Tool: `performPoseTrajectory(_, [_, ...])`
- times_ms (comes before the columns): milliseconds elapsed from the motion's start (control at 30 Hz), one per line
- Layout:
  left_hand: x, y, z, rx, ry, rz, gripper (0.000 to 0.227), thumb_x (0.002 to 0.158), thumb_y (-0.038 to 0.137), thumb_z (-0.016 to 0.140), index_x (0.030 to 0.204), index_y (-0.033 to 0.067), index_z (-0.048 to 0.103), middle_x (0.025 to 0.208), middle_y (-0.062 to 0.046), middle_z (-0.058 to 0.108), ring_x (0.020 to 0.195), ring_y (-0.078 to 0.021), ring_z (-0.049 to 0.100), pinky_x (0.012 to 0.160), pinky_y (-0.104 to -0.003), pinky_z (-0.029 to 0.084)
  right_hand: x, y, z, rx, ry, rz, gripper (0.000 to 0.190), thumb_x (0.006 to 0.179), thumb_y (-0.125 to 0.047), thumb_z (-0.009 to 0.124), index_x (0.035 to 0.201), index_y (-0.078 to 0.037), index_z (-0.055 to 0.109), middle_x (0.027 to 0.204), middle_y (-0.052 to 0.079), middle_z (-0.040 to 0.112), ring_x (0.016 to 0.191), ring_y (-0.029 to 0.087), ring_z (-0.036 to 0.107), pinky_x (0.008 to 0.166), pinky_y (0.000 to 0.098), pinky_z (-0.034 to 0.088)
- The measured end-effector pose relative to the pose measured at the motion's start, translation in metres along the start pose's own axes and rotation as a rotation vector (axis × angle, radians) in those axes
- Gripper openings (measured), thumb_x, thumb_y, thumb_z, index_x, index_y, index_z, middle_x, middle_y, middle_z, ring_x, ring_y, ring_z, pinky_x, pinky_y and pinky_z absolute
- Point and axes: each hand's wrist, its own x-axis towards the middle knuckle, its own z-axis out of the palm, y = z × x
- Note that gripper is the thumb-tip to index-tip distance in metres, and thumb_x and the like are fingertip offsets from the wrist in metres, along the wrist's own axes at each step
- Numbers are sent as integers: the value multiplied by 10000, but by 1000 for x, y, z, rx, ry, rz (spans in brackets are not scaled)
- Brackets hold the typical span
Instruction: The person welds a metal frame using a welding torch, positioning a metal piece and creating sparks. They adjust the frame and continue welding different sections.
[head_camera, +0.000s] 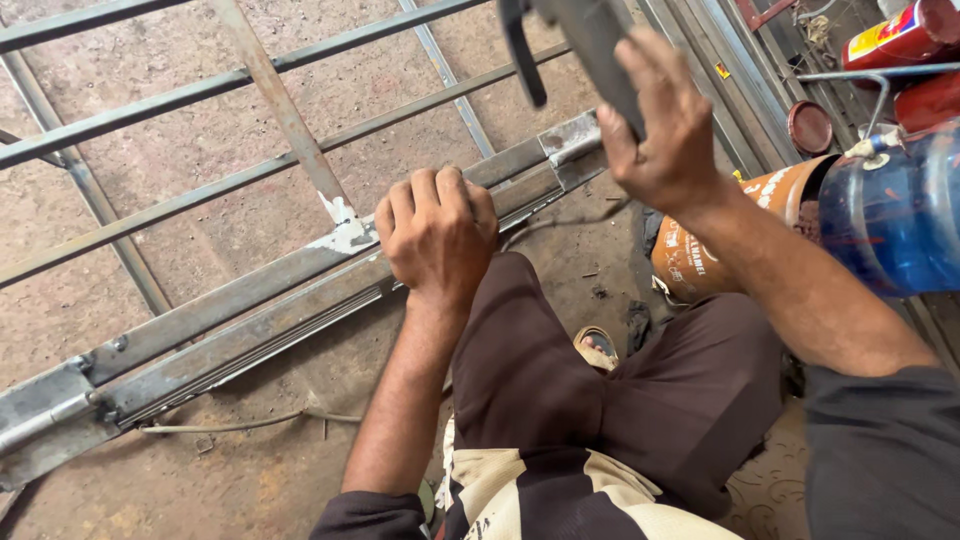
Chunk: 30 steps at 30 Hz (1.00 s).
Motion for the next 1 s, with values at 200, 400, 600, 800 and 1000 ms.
performPoseTrajectory(200, [0, -1, -5, 31, -7, 5, 120, 900, 213, 631, 909, 103, 678, 916, -71, 644, 877, -251, 615, 854, -402, 472, -16, -12, -16, -16, -10, -105, 502, 1036, -78, 668, 1459, 82, 448, 1416, 322, 527, 1268, 456, 628, 1060, 482, 591])
performPoseTrajectory(400, [-1, 3, -4, 7, -29, -17, 117, 904, 216, 638, 909, 107, 682, 908, -70, 643, 875, -255, 616, 849, -401, 474, -10, -2, -44, -42, 151, -34, 483, 1107, -109, 633, 1526, 40, 444, 1454, 269, 542, 1301, 388, 634, 1110, 442, 585])
performPoseTrajectory(600, [4, 1, -14, -307, -64, -36, 249, 1020, 285, 599, 1078, 77, 722, 998, -91, 720, 936, -274, 658, 873, -408, 475, -41, -51, -42, 130, 242, 159, 475, 1080, -135, 634, 1488, 37, 463, 1413, 243, 582, 1232, 341, 644, 1045, 426, 568])
performPoseTrajectory(800, [16, 5, -23, -848, -273, -78, 303, 1048, 306, 581, 1188, 53, 674, 918, -111, 738, 875, -281, 710, 806, -417, 517, -41, -85, -30, 215, 237, 29, 571, 1054, -102, 643, 1542, 25, 375, 1457, 257, 545, 1300, 370, 626, 1054, 409, 594])
performPoseTrajectory(1000, [12, 23, -8, -895, -235, -99, 132, 1079, 176, 562, 1111, 70, 636, 833, -69, 760, 790, -273, 715, 781, -421, 530, -15, -110, -66, 401, -28, 212, 846, 1009, -242, 695, 1601, 58, 171, 1409, 276, 588, 1154, 335, 696, 958, 408, 603])
